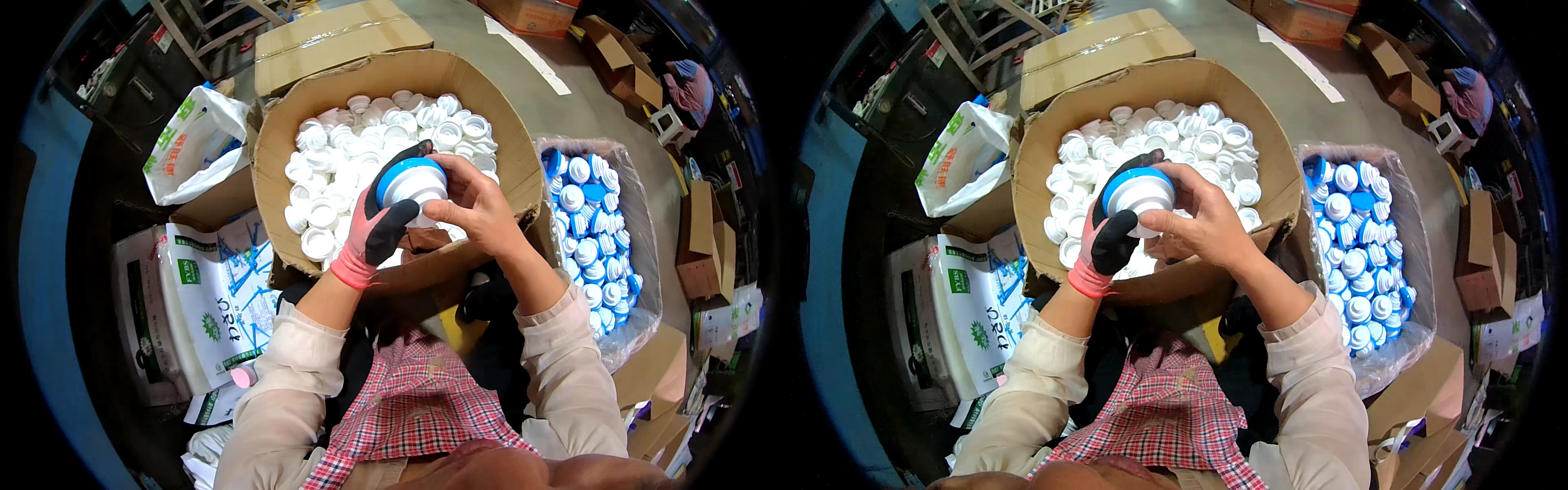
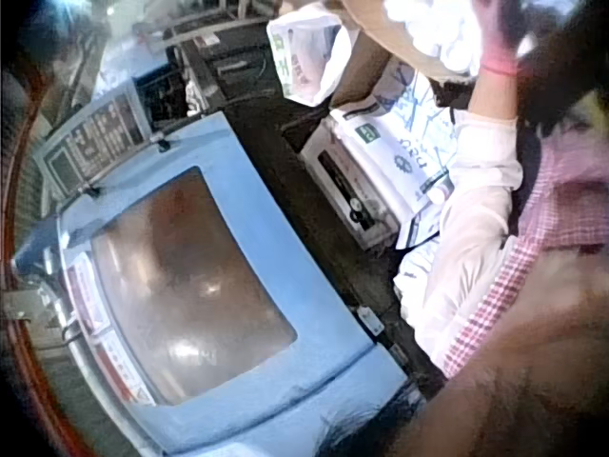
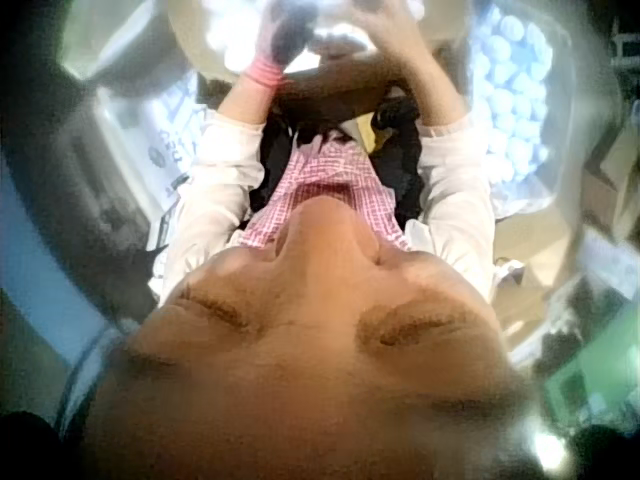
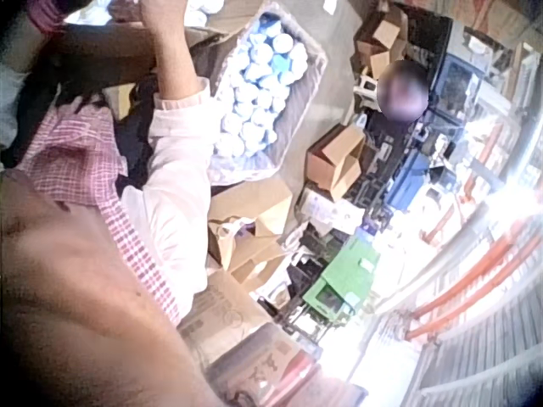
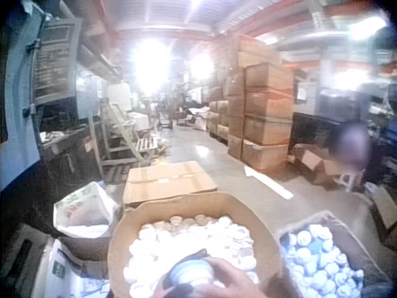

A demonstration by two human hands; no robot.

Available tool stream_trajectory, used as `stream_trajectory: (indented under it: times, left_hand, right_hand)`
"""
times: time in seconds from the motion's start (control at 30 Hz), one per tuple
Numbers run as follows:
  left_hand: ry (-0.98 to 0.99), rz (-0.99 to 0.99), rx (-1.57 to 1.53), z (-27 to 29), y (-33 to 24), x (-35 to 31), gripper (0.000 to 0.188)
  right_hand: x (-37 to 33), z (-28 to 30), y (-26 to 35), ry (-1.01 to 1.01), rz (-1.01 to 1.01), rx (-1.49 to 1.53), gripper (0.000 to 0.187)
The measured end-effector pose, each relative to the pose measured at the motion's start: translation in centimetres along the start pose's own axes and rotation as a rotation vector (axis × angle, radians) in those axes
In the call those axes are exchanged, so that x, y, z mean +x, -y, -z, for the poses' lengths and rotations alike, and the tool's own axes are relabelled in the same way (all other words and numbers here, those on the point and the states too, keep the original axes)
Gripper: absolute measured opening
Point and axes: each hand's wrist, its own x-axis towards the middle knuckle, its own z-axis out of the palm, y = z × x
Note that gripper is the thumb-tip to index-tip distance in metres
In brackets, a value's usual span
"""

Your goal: The person repeatedly picks up white plastic caps and blue plastic lids from separate boxes, fits the blue lids onto the white caps, and places the assembled units into a third box. The task is performed by hand in a repetitive, one-at-a-time manner.

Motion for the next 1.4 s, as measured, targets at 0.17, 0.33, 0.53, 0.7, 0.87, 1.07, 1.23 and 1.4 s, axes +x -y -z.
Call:
stream_trajectory:
  times: [0.17,0.33,0.53,0.7,0.87,1.07,1.23,1.4]
  left_hand:
    - [0.011,-0.021,0.217,0.3,-0.4,-0.1,0.063]
    - [-0.065,-0.026,0.425,0.3,-0.9,0.2,0.055]
    - [-0.150,0.067,0.572,0.7,-0.8,0.3,0.040]
    - [-0.152,0.047,0.525,1.4,-0.5,0.0,0.036]
    - [-0.221,0.126,0.295,2.5,-0.1,0.4,0.038]
    - [-0.155,0.095,0.338,3.0,1.1,0.5,0.036]
    - [-0.283,0.172,0.376,6.1,3.6,-0.1,0.043]
    - [0.027,0.227,0.318,1.9,2.9,0.0,0.066]
  right_hand:
    - [-0.3,-0.3,0.2,-0.009,-0.001,-0.018,0.055]
    - [0.2,-0.2,-0.8,-0.052,-0.021,0.042,0.055]
    - [0.5,1.5,-1.9,-0.083,0.029,-0.192,0.057]
    - [0.4,1.3,-2.0,-0.058,-0.024,-0.227,0.056]
    - [1.3,1.7,-1.5,-0.088,-0.173,0.160,0.040]
    - [0.9,2.7,-3.2,-0.079,-0.232,0.178,0.029]
    - [2.0,3.5,-4.9,-0.084,-0.063,-0.279,0.022]
    - [-1.8,4.4,-4.1,-0.247,0.116,-0.365,0.020]
